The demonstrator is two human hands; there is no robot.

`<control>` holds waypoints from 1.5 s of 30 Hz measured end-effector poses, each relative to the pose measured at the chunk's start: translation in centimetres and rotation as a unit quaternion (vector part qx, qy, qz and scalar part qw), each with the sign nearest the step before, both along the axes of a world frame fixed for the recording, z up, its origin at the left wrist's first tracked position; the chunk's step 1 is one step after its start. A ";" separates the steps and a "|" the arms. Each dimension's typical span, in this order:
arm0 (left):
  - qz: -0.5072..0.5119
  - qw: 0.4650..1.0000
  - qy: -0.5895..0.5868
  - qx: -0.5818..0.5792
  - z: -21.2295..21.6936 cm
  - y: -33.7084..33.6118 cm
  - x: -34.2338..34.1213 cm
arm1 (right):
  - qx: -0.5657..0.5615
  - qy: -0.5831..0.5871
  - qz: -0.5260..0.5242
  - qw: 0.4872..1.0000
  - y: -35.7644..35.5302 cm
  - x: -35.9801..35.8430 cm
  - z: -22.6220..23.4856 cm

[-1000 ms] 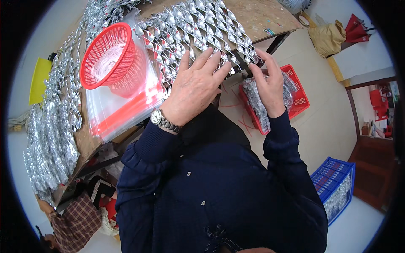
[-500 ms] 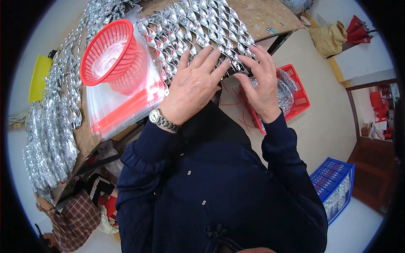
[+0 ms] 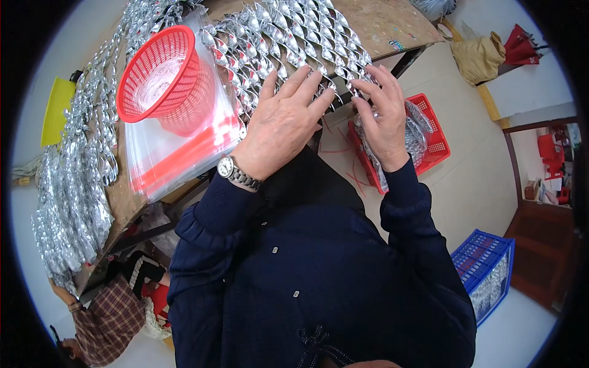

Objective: Assembling or inspecting small silver components at a workbench.

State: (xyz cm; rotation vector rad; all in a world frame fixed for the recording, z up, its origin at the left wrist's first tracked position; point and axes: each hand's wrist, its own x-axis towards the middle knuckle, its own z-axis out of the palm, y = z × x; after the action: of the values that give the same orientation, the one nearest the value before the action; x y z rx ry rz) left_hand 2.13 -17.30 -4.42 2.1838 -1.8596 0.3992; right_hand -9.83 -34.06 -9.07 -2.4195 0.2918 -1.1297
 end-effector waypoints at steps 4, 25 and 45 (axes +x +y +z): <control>0.007 1.000 0.000 0.002 0.2 0.1 -0.1 | 0.018 0.001 0.002 1.000 -0.2 0.1 0.0; 0.028 0.999 0.020 0.001 0.5 2.2 0.2 | -0.036 0.040 0.023 0.998 1.3 0.4 0.8; 0.031 0.997 0.056 -0.030 -0.1 4.3 0.4 | -0.036 0.060 0.030 0.997 2.1 0.1 1.5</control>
State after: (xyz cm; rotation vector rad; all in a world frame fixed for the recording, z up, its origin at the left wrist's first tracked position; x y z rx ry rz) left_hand 2.55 -12.98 -4.50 2.1814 -1.7039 0.3312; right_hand -9.69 -32.01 -7.52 -2.5471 0.2174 -0.9863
